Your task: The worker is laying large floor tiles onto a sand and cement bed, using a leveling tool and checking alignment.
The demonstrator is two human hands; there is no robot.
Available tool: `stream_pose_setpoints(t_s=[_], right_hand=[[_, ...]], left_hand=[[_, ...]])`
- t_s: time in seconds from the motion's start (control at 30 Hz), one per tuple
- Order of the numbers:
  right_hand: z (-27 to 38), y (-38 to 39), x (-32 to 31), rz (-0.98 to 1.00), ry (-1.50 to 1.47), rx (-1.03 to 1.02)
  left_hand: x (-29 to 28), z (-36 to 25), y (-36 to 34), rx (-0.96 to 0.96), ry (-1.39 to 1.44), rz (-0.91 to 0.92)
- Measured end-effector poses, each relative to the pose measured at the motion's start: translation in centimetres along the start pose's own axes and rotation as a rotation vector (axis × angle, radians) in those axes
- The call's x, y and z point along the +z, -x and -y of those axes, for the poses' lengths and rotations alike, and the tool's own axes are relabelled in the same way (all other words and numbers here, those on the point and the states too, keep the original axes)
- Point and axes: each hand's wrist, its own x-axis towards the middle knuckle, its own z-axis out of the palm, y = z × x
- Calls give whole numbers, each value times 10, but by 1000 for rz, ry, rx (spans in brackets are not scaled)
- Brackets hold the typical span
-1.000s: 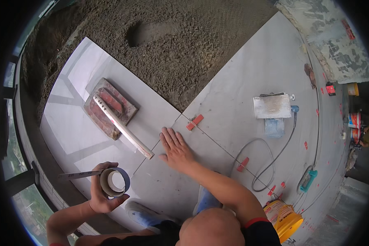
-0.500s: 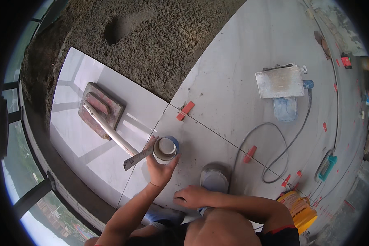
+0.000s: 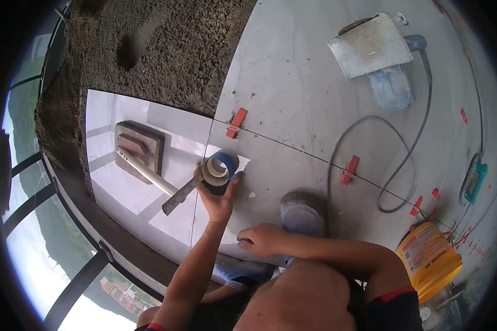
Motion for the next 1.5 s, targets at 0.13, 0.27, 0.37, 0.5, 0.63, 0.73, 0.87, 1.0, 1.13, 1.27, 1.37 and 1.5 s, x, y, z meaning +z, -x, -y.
stream_pose_setpoints(t_s=[0.13, 0.27, 0.37, 0.5, 0.63, 0.73, 0.87, 1.0, 1.13, 1.27, 1.37, 1.5], right_hand=[[38, 36, -109, -466, 21, -162], [51, 107, -262, -1618, 39, -172], [37, 173, -386, -1861, 513, 315], [41, 145, -462, -1202, -259, 577], [7, 140, -482, -1039, -245, 693], [18, 161, -447, -1130, -473, 603], [-16, 233, -411, -1308, -836, 628], [-66, 289, -361, -1391, -1167, 572], [-106, 357, -339, -1591, -1294, 598], [-132, 414, -338, -1722, -1178, 569], [-141, 404, -330, -1630, -1217, 643], [-126, 380, -316, -1472, -991, 676]], left_hand=[[-4, -1, 0, -80, 63, 36], [-29, 5, 5, -54, -29, 11], [-11, 1, 2, -47, 30, 0], [-6, -3, -1, -49, 71, -2], [-2, -6, 1, -41, 44, -14], [-5, 3, 4, -49, 78, -23], [-12, -4, 2, -58, 74, -20], [-19, 7, 10, -74, -9, -22], [-17, -6, -4, -93, 62, -12], [2, -16, -13, -40, -2, 21], [-8, -3, -4, -48, 4, 15], [-12, 1, 1, -56, -29, 14]])
